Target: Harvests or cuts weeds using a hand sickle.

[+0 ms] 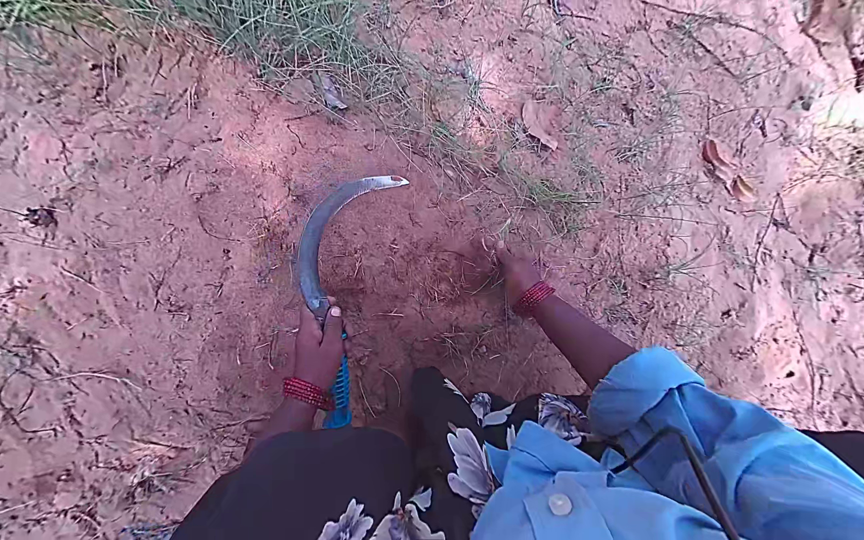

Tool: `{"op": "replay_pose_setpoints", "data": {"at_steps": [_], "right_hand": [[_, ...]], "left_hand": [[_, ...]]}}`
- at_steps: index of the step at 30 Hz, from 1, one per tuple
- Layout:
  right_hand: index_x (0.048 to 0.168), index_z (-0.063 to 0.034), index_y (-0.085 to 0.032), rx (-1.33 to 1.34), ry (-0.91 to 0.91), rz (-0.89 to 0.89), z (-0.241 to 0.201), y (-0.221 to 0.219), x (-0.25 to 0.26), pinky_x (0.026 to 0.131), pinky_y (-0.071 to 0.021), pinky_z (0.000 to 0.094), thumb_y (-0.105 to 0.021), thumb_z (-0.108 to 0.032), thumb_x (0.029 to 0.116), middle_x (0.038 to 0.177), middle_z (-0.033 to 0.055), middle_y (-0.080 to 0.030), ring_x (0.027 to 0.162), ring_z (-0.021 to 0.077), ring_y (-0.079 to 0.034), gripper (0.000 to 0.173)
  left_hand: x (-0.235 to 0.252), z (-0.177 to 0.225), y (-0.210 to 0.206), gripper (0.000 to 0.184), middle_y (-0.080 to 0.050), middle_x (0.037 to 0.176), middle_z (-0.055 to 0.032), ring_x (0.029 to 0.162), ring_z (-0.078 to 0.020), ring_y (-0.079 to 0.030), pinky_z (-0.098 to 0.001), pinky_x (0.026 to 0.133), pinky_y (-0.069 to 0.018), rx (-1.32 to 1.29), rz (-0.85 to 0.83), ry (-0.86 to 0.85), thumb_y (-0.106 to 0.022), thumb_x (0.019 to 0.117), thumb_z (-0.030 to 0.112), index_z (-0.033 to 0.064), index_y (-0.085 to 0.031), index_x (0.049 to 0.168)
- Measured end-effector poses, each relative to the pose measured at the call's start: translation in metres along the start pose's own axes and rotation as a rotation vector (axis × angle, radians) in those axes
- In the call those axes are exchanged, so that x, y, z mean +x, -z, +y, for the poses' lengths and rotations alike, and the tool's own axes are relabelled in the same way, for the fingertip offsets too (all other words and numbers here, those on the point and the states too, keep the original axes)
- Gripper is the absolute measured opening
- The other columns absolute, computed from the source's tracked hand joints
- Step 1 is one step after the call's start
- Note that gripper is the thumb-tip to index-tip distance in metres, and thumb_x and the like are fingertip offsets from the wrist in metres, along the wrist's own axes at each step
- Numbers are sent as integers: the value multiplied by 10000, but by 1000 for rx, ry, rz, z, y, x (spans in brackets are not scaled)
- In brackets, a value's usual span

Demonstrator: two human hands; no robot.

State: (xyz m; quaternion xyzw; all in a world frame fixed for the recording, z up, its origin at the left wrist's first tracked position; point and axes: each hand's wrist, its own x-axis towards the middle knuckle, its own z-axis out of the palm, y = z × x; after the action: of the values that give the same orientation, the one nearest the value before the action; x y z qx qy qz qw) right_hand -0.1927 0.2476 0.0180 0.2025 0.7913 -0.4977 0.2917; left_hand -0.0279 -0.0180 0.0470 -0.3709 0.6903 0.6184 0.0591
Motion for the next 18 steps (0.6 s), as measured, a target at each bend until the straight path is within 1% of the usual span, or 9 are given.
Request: {"op": "replay_pose_setpoints", "data": {"at_steps": [2, 3, 7, 11, 13, 15, 16, 17, 18], "right_hand": [[1443, 42, -488, 43, -95, 44, -10, -11, -4, 1017, -462, 446, -338, -255, 1147, 1336, 264, -573, 1173, 291, -585, 446], [1428, 54, -497, -6, -125, 46, -15, -13, -5, 1035, -436, 466, -339, -256, 1147, 1344, 281, -568, 1195, 314, -571, 447], [1293, 88, -560, -247, -157, -56, -21, -6, -12, 921, -443, 427, -334, -222, 1150, 1121, 230, -590, 989, 263, -560, 410], [1120, 77, -572, -427, -112, -180, -32, 16, -37, 777, -436, 346, -318, -199, 1147, 901, 100, -500, 793, 159, -497, 377], [974, 38, -572, -414, -28, -158, -56, 27, -51, 657, -407, 296, -334, -203, 1145, 759, 33, -435, 657, 111, -448, 379], [885, -30, -526, -405, 172, -62, -88, 40, -54, 568, -376, 265, -406, -238, 1128, 667, -11, -399, 560, 74, -414, 341], [912, -61, -523, -438, 299, 1, -102, 46, -50, 550, -394, 265, -501, -277, 1092, 669, -14, -430, 555, 69, -437, 282], [1051, -38, -543, -489, 393, 38, -117, 50, -43, 616, -444, 344, -630, -314, 1021, 761, 47, -518, 649, 135, -518, 291], [1279, 17, -511, -542, 432, 20, -129, 51, -34, 772, -514, 500, -747, -329, 939, 965, 196, -633, 855, 290, -634, 540]], "left_hand": [[-1, -6, -1, 384, -523, 719, 37, 506, -26, -542, -190, 469, -495, -24, 0, 0, -367, 1080, 144, -53, -313, 1406], [-1, -7, 0, 388, -521, 720, 39, 510, -26, -545, -189, 474, -497, -25, -4, 0, -366, 1080, 144, -57, -310, 1407], [0, -5, 4, 389, -523, 705, 57, 513, -8, -546, -176, 480, -495, -3, 8, -16, -367, 1079, 147, -62, -309, 1402], [3, -2, 6, 374, -525, 707, 62, 516, -3, -546, -171, 484, -496, -19, 23, -18, -368, 1080, 143, -55, -317, 1393], [2, -2, 7, 376, -522, 707, 58, 518, -5, -551, -175, 479, -498, -29, 30, -10, -367, 1080, 141, -49, -313, 1400], [3, -2, 7, 371, -528, 708, 51, 513, -14, -554, -185, 480, -504, -22, 29, -1, -367, 1091, 147, -49, -317, 1403], [4, -2, 6, 376, -532, 710, 44, 511, -22, -555, -195, 483, -509, -8, 21, 2, -365, 1093, 150, -53, -320, 1407], [4, 0, 5, 384, -532, 715, 35, 510, -26, -553, -200, 487, -510, 17, 10, 4, -364, 1094, 153, -57, -322, 1413], [5, 1, 4, 399, -534, 727, 20, 513, -33, -551, -207, 489, -508, 50, -7, 14, -364, 1097, 158, -59, -318, 1430]]}}
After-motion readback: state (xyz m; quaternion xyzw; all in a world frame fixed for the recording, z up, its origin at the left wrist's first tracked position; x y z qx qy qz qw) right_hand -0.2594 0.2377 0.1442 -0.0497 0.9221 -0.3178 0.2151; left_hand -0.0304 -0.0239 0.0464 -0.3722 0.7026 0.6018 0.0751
